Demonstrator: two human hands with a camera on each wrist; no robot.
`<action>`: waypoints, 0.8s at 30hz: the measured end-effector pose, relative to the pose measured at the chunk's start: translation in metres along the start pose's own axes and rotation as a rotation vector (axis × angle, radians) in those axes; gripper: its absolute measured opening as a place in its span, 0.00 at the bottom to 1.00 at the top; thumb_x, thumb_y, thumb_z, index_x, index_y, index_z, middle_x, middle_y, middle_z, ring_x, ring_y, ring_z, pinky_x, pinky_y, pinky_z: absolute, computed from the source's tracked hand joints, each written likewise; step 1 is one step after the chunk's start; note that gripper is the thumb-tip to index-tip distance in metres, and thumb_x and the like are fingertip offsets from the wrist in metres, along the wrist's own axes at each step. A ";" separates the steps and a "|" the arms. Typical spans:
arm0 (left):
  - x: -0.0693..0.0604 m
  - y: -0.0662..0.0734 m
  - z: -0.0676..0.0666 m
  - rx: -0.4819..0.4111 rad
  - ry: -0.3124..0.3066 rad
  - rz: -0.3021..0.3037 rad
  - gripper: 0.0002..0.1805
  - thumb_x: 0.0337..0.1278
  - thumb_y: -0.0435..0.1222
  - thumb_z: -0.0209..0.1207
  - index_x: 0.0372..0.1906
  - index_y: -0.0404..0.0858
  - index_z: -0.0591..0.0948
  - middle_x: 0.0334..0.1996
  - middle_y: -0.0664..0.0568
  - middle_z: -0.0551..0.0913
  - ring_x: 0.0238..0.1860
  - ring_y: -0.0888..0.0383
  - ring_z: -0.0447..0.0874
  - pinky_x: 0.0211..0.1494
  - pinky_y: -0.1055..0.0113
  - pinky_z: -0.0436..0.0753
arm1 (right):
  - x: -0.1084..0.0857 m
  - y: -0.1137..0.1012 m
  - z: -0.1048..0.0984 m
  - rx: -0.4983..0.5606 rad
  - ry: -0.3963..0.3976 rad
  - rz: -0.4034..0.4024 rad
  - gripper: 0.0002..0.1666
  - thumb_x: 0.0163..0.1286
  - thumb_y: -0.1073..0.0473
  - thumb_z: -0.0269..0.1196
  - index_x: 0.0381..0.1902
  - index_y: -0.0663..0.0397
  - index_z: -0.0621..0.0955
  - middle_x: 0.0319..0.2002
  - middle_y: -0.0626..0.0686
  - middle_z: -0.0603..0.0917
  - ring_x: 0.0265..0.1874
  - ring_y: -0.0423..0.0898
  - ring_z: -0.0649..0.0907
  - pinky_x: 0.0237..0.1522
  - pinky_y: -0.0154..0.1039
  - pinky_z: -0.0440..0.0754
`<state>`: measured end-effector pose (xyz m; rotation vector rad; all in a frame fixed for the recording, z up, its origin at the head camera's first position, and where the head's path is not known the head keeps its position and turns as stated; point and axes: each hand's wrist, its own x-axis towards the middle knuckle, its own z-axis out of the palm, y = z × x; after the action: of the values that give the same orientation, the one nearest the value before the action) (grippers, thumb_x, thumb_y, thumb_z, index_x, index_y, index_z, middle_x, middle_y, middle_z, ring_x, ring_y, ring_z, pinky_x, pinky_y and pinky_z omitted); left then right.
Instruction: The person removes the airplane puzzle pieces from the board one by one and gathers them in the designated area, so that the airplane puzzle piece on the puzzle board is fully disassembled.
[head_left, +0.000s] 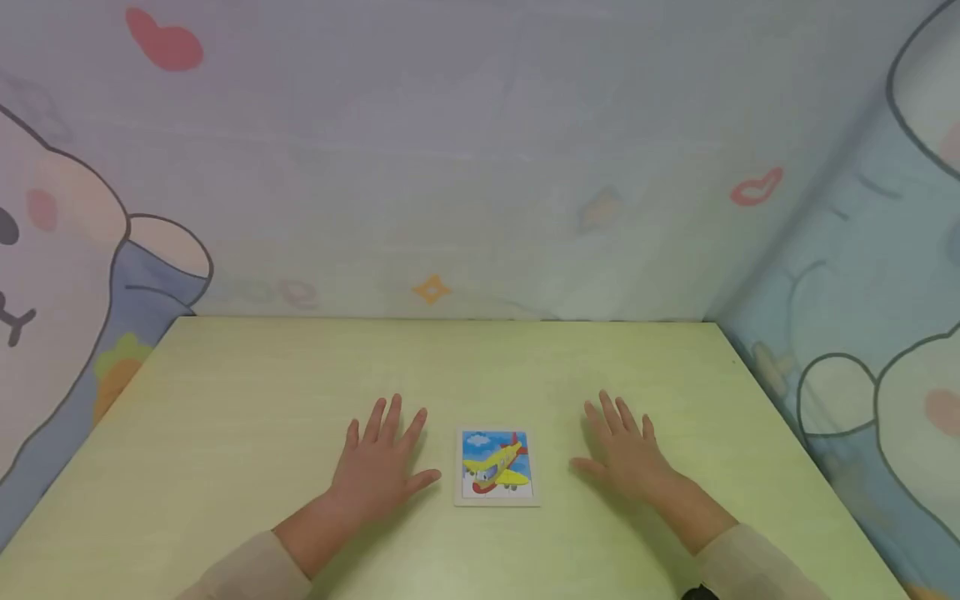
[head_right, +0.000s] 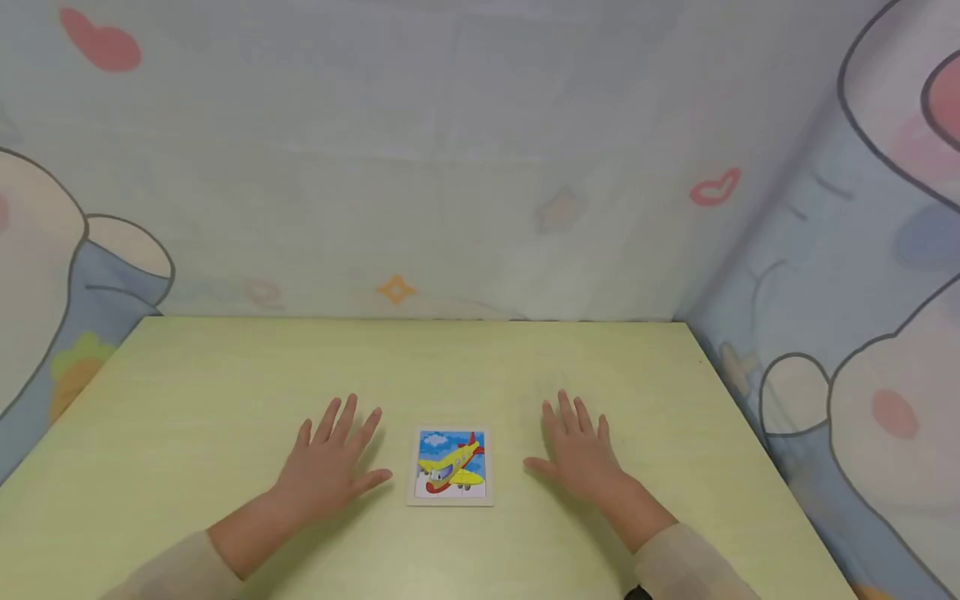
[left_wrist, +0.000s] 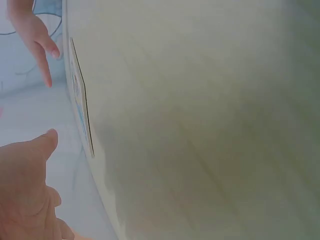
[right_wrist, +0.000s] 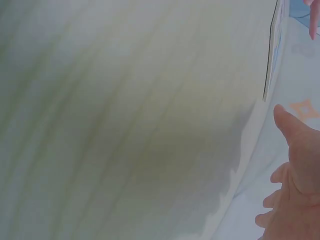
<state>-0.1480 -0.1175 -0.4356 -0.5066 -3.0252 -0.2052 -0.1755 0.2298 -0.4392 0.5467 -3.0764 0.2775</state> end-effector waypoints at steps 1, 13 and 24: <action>0.001 0.001 0.001 -0.001 0.000 0.003 0.43 0.55 0.61 0.53 0.70 0.43 0.61 0.70 0.36 0.52 0.70 0.38 0.45 0.62 0.36 0.53 | 0.001 -0.001 0.000 0.001 -0.004 -0.005 0.49 0.62 0.39 0.59 0.69 0.64 0.58 0.70 0.68 0.51 0.67 0.67 0.51 0.57 0.71 0.48; 0.003 0.029 0.014 0.042 -0.080 0.130 0.43 0.53 0.65 0.51 0.70 0.46 0.61 0.71 0.39 0.51 0.71 0.40 0.43 0.64 0.39 0.51 | 0.015 -0.033 0.011 0.081 -0.101 -0.087 0.47 0.64 0.40 0.59 0.70 0.61 0.57 0.70 0.64 0.54 0.68 0.61 0.54 0.60 0.67 0.49; 0.005 0.052 0.017 0.121 -0.150 0.250 0.45 0.52 0.70 0.42 0.71 0.50 0.60 0.71 0.40 0.53 0.70 0.41 0.47 0.63 0.39 0.56 | 0.027 -0.061 0.012 0.101 -0.110 -0.228 0.38 0.61 0.50 0.65 0.62 0.67 0.69 0.58 0.62 0.72 0.57 0.59 0.72 0.57 0.55 0.67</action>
<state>-0.1365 -0.0647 -0.4458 -0.9171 -3.0502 0.0313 -0.1798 0.1621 -0.4394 0.9383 -3.0758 0.4132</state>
